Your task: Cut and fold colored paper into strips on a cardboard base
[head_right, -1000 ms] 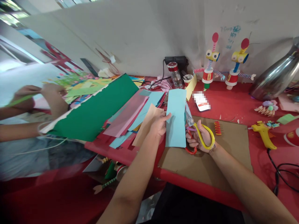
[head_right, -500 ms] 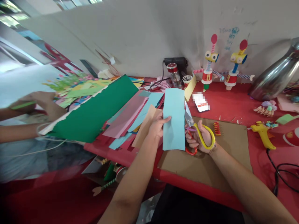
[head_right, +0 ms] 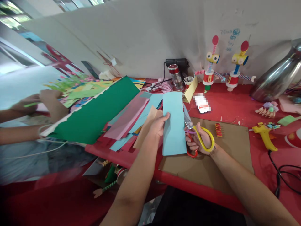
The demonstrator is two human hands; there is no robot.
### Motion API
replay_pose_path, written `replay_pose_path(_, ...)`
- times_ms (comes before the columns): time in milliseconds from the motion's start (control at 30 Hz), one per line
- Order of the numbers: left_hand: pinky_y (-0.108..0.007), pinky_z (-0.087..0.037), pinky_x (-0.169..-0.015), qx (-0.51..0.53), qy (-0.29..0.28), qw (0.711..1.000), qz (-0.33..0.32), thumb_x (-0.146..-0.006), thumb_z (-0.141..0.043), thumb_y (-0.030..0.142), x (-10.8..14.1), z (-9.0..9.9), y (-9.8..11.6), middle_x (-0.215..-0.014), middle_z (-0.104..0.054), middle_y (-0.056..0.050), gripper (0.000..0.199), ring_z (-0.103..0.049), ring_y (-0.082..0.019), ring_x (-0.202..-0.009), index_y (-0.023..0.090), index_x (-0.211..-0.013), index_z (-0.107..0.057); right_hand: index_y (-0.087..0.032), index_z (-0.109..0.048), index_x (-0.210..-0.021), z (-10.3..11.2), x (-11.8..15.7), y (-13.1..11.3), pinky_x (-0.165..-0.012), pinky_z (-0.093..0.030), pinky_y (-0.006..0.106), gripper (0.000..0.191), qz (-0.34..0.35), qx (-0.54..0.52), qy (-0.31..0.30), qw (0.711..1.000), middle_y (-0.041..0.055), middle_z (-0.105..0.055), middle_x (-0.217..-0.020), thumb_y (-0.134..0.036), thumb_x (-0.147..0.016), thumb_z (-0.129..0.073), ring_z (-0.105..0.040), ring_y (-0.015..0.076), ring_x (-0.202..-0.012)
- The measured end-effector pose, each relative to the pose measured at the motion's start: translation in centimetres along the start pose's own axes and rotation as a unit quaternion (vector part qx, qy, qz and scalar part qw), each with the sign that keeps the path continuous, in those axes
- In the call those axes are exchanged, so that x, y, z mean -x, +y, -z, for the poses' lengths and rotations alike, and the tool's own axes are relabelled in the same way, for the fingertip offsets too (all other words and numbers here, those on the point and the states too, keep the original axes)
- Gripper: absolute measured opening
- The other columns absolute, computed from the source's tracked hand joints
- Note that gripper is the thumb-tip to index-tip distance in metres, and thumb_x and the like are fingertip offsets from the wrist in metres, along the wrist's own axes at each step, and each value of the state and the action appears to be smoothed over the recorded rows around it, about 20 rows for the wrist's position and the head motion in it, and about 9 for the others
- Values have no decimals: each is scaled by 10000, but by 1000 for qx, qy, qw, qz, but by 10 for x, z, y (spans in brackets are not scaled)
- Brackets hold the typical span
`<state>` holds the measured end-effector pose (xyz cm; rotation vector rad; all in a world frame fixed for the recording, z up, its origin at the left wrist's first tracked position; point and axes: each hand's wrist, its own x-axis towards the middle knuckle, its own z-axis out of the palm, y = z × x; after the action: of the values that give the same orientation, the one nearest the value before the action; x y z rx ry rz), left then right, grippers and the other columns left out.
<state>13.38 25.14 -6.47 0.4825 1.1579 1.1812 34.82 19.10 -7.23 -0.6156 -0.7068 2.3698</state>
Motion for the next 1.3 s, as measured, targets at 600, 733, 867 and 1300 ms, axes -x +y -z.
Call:
replay_pose_path(600, -418, -518, -988, -12, -69, 997, 14, -500, -926, 258, -5, 10, -14, -910, -778, -91, 471, -699, -292, -1023, 151, -914, -730, -231, -484, -1000, 1, 0, -2, -418, -140, 158, 609, 2, -28, 9, 1000, -21, -503, -660, -786, -759, -561, -306, 71, -475)
replay_pose_path(733, -419, -519, -991, -6, -46, 999, 23, -512, -910, 206, -7, 8, -16, -861, -777, -76, 423, -702, -288, -1024, 161, -892, -729, -235, -487, -1033, 1, 1, -3, -413, -158, 159, 627, 23, -40, 16, 999, -18, -501, -663, -800, -766, -533, -312, 77, -477)
replay_pose_path(867, -412, -540, -958, -36, -37, 998, 36, -539, -894, 216, -3, 9, -12, -843, -776, -82, 357, -715, -285, -975, 152, -849, -729, -236, -489, -1031, 1, 1, -1, -412, -153, 161, 610, 23, -39, 21, 999, -17, -499, -669, -787, -774, -539, -313, 80, -482)
replay_pose_path(1300, -349, -587, -800, -38, 25, 999, -27, -550, -902, 332, -6, -5, -5, -758, -750, -64, 357, -724, -244, -833, 157, -796, -711, -229, -495, -1031, 0, -1, -2, -424, -132, 173, 631, 9, -10, 9, 1000, -26, -483, -670, -792, -753, -564, -285, 72, -485)
